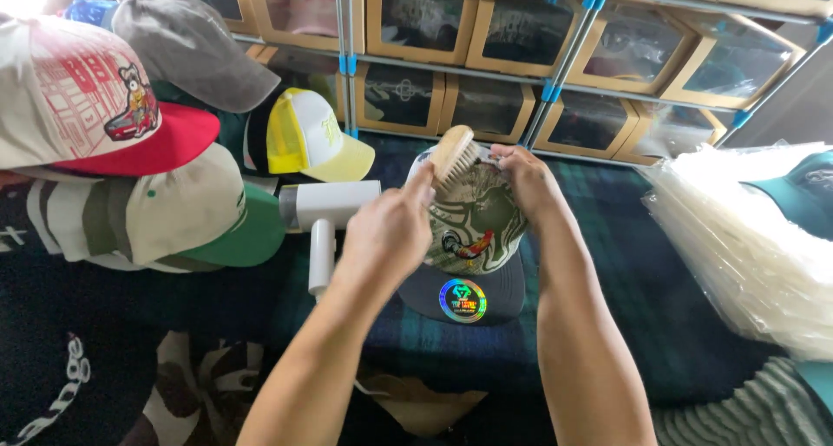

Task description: A person is cleaning and refreshing a baseball cap using a brush and a handheld steamer.

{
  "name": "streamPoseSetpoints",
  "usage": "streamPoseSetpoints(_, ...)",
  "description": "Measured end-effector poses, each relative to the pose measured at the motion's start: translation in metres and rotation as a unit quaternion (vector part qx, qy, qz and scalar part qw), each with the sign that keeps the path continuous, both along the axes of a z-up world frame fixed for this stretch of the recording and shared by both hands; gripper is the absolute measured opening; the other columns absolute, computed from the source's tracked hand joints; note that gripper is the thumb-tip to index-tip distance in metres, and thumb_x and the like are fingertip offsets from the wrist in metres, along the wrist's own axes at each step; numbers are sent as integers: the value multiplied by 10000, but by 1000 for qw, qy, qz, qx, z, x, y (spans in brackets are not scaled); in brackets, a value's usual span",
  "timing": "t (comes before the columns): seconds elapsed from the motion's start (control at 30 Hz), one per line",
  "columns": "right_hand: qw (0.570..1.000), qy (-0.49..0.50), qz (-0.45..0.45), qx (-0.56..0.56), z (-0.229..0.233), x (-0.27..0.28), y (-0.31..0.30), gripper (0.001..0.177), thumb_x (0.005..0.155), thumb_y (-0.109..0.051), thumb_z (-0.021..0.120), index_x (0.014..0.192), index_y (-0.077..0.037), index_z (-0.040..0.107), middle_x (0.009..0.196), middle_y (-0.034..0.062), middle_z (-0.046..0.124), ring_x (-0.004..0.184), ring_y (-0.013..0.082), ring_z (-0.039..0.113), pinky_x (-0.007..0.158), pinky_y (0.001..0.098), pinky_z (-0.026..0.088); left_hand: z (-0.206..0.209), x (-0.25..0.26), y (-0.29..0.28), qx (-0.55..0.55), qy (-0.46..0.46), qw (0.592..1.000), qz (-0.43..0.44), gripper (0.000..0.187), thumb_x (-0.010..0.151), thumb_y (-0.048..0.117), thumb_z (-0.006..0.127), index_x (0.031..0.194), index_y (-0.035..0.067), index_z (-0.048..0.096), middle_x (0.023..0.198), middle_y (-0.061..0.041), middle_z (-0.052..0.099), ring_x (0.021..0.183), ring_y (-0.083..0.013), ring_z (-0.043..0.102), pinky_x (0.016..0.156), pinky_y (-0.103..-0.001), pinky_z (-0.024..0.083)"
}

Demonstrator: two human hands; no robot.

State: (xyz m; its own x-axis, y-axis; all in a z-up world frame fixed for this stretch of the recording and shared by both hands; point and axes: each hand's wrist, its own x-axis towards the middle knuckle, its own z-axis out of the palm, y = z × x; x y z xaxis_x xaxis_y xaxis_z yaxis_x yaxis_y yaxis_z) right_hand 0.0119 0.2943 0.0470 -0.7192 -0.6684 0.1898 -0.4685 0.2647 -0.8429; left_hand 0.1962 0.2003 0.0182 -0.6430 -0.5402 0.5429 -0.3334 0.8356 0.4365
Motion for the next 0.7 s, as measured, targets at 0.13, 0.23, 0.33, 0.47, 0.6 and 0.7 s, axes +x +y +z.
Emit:
streamPoseSetpoints(0.13, 1000, -9, -23, 11, -21, -31, -5, 394, 926, -327, 500, 1236, -321, 741, 1265, 54, 709, 1244, 278, 610, 1080, 409, 469, -30, -16, -56, 193, -36, 981, 11, 489, 1010, 262, 392, 1486, 235, 501, 1353, -145, 619, 1177, -449, 632, 930, -606, 520)
streamPoseSetpoints(0.23, 1000, -14, -25, -2, -20, -31, -7, 389, 916, -338, 506, 1221, -324, 746, 1243, 46, 719, 1213, 257, 634, 1075, 390, 476, -74, -10, -66, 243, -62, 967, 40, 428, 1010, 288, 401, 1380, 175, 583, 1078, -279, 711, 1033, -483, 684, 857, -574, 556)
streamPoseSetpoints(0.33, 1000, -15, -23, 0, -22, -30, -7, 400, 927, -342, 492, 1245, -323, 735, 1267, 61, 709, 1247, 270, 617, 1091, 399, 465, -95, 10, -53, 291, -81, 951, 67, 433, 1034, 328, 380, 1341, 142, 620, 866, -279, 734, 707, -388, 718, 610, -480, 586)
streamPoseSetpoints(0.47, 1000, -8, -23, 5, -11, -17, -1, 423, 940, -327, 471, 1282, -303, 717, 1332, 67, 682, 1335, 296, 556, 1151, 421, 412, -49, 18, -8, 214, 102, 969, 67, 397, 1042, 263, 426, 1391, 146, 575, 854, -360, 695, 810, -543, 690, 620, -616, 517)
streamPoseSetpoints(0.6, 1000, 6, -11, 6, -35, -49, -13, 419, 940, -352, 470, 1280, -326, 714, 1333, 56, 677, 1321, 286, 561, 1133, 417, 430, -73, 16, -15, 247, 72, 965, 55, 410, 1056, 302, 360, 1385, 169, 566, 878, -325, 715, 861, -512, 708, 669, -597, 578)
streamPoseSetpoints(0.7, 1000, 22, -21, -11, -23, -38, -9, 433, 959, -285, 462, 1305, -255, 721, 1334, 112, 679, 1308, 341, 575, 1128, 434, 432, -72, 24, -28, 155, -19, 986, 65, 376, 1044, 283, 413, 1355, 190, 603, 862, -297, 732, 872, -473, 730, 727, -592, 584)
